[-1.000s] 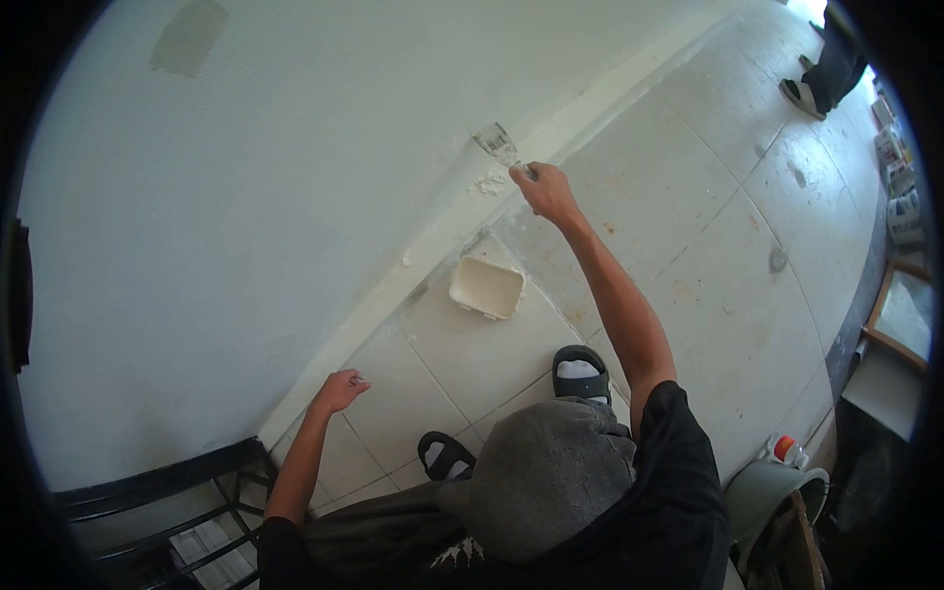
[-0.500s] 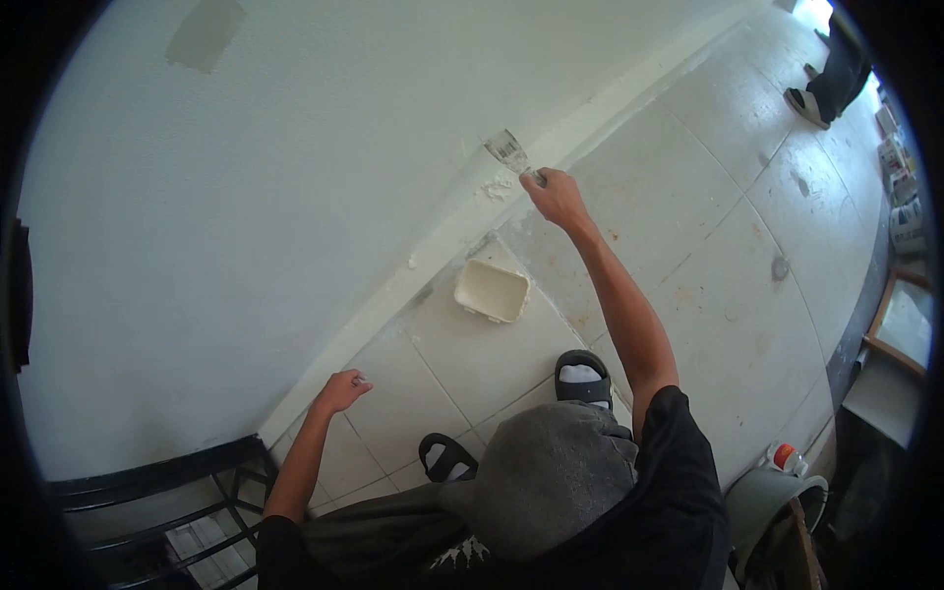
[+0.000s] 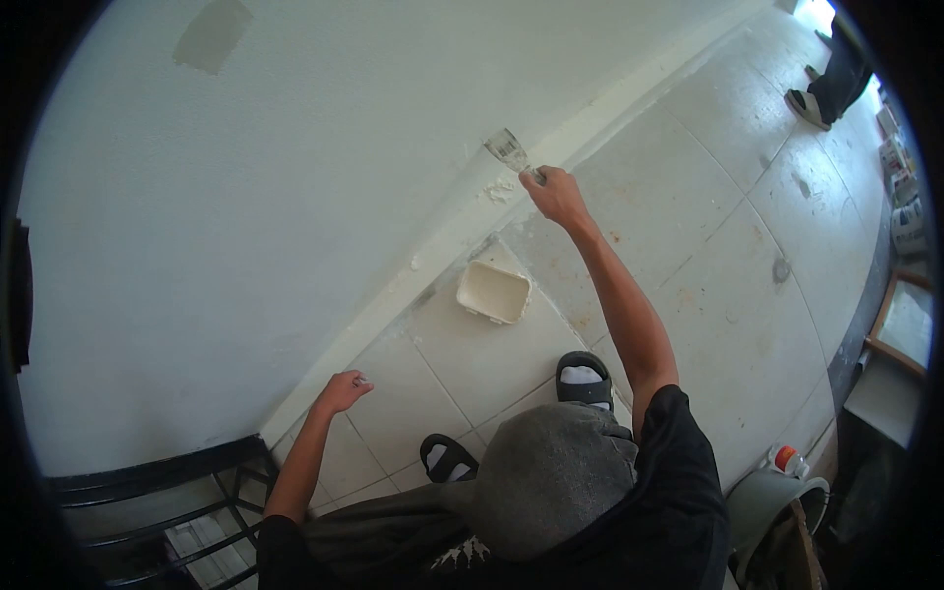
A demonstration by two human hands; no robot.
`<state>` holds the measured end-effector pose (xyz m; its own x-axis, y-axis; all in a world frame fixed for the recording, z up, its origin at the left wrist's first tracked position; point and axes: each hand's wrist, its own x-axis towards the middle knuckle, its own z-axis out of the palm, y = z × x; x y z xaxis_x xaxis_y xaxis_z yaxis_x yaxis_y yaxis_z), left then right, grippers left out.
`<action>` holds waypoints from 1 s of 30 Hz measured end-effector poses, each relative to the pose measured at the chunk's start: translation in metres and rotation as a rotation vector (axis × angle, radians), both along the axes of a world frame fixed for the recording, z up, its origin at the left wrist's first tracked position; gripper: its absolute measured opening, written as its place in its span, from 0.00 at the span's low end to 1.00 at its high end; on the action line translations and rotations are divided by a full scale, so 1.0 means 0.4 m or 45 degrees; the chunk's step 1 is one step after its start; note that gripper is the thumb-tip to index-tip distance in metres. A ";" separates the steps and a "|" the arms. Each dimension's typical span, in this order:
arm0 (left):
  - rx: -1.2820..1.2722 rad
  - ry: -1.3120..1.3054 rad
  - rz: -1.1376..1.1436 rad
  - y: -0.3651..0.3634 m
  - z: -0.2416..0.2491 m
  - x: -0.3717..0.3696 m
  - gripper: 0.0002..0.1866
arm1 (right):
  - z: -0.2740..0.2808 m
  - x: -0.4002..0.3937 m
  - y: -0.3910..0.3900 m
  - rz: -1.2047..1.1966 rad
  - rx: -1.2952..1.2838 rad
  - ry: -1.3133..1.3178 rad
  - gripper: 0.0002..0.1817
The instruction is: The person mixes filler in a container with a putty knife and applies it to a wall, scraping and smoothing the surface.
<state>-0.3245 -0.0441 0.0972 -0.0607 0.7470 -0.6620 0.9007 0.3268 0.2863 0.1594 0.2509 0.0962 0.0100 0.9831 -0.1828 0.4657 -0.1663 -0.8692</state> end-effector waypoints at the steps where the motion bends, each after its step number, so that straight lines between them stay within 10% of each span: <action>1: 0.015 0.004 -0.013 -0.001 -0.005 -0.003 0.24 | 0.008 0.000 -0.002 0.000 0.001 0.000 0.27; 30: -0.012 0.023 -0.003 -0.002 -0.011 -0.009 0.24 | 0.001 0.001 0.001 0.005 0.044 -0.125 0.26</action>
